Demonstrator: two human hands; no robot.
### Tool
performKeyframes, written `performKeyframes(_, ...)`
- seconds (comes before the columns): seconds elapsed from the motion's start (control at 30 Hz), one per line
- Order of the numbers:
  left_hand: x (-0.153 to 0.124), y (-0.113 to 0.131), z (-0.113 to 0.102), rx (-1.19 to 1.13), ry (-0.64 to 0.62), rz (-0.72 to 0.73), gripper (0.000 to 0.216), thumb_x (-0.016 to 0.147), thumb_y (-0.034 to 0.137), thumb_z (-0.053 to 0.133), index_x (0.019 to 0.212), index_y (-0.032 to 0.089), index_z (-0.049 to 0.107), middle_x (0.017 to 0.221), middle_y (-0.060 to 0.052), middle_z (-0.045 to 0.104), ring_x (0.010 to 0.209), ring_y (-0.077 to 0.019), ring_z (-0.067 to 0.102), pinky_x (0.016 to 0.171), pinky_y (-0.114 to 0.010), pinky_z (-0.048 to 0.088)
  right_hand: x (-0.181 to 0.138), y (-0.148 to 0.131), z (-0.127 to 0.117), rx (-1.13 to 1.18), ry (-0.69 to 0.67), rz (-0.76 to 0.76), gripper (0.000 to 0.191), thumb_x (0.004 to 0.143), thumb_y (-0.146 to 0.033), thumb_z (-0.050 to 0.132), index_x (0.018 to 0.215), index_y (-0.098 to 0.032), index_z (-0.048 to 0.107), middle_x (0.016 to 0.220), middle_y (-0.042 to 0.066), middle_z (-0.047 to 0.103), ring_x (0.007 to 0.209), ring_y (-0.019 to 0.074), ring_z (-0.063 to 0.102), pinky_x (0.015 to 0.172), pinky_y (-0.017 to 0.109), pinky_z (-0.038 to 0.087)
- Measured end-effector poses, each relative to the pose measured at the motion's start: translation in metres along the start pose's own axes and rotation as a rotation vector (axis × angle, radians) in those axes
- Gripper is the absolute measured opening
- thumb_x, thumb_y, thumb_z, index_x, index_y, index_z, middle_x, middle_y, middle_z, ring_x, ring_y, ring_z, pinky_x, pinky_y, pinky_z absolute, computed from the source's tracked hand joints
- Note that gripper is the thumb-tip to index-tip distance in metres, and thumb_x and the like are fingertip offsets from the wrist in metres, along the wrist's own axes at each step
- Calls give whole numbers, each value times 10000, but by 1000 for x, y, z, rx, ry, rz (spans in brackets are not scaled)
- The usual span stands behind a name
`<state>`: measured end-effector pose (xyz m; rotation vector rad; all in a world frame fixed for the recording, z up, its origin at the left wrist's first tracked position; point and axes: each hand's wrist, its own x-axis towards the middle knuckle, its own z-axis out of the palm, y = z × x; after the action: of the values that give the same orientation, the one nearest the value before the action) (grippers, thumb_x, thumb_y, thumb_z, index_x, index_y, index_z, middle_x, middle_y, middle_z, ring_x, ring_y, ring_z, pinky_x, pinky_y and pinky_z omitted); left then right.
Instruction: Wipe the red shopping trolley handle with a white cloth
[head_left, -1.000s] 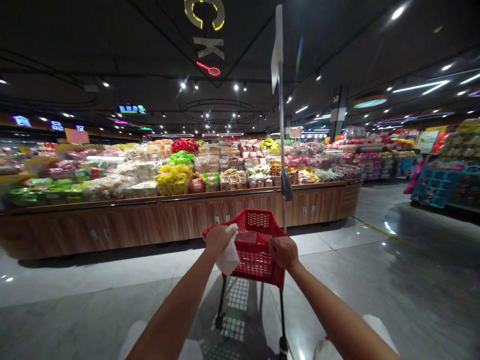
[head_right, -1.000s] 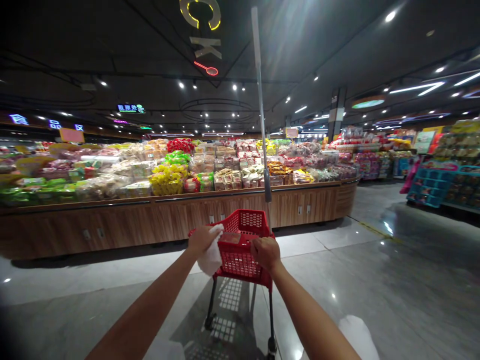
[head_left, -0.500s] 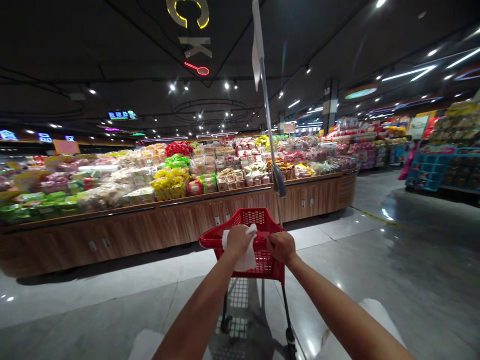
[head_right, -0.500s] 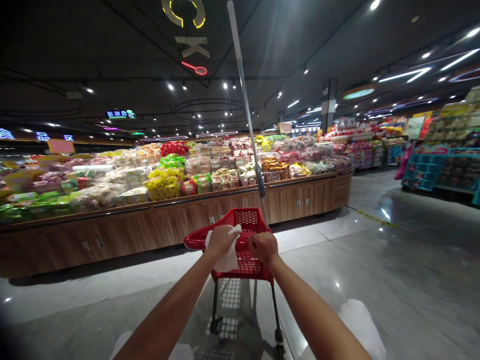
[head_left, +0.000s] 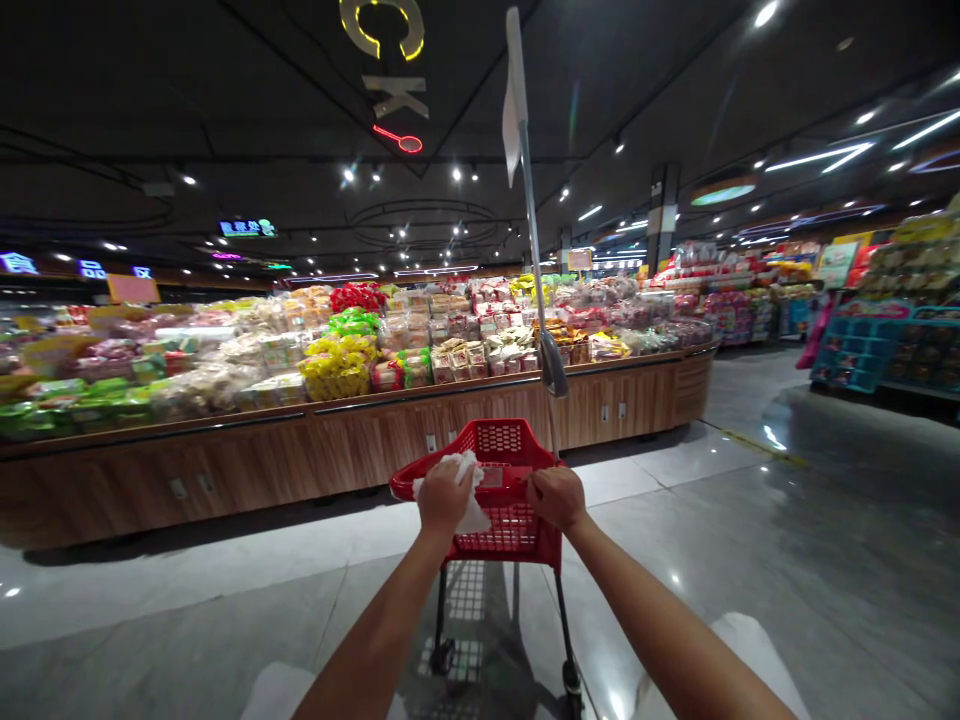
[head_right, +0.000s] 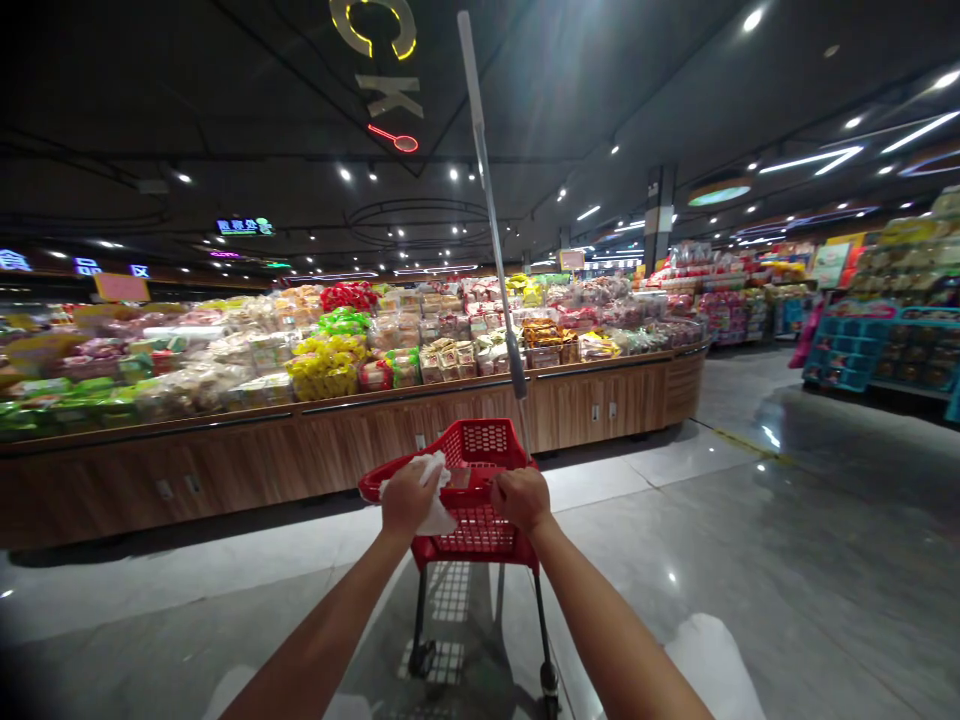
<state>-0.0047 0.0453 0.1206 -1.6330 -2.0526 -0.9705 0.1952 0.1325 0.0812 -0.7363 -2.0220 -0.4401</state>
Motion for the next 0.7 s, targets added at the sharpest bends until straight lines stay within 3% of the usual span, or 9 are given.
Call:
performKeyframes(0.07, -12, 7, 9, -20, 80, 108, 281, 911, 358, 489, 1054, 200, 672, 1103, -66, 690, 1067, -212, 591, 1001, -353, 399, 0, 0, -2, 11, -3, -8, 245, 795, -183, 503, 572, -183, 602, 565, 8, 636, 531, 109, 519, 601, 259, 268)
performKeyframes(0.17, -20, 28, 20, -43, 74, 233, 262, 901, 336, 526, 1081, 194, 654, 1089, -83, 682, 1057, -226, 583, 1006, -390, 405, 0, 0, -3, 20, -20, -9, 251, 800, -177, 494, 576, -182, 608, 569, 10, 636, 530, 110, 514, 602, 262, 266)
performKeyframes(0.27, -11, 50, 22, -31, -64, 315, 214, 898, 324, 537, 1023, 201, 661, 1029, -83, 684, 1008, -219, 593, 937, -364, 435, 0, 2, -2, 18, -41, 7, 261, 818, -193, 485, 594, -180, 618, 585, 19, 646, 542, 116, 519, 605, 267, 264)
performKeyframes(0.37, 6, 59, 16, 34, -227, 257, 256, 915, 384, 493, 905, 203, 674, 939, -70, 692, 919, -198, 615, 839, -312, 442, 0, 6, -1, 19, -69, -16, 275, 842, -207, 465, 618, -177, 623, 608, 28, 657, 564, 122, 534, 610, 272, 262)
performKeyframes(0.5, 22, 41, 4, 57, -267, -14, 403, 924, 502, 410, 891, 214, 689, 936, -58, 709, 878, -188, 630, 752, -278, 419, 3, 11, -2, 26, -116, -46, 265, 852, -203, 451, 658, -178, 630, 639, 25, 673, 578, 120, 544, 612, 273, 262)
performKeyframes(0.7, 27, -26, -19, 132, -250, -129, 464, 930, 528, 350, 935, 250, 720, 953, -48, 722, 928, -202, 635, 773, -281, 413, 8, 17, 2, 17, -108, -50, 306, 868, -198, 436, 622, -179, 618, 610, 22, 660, 558, 114, 540, 615, 270, 271)
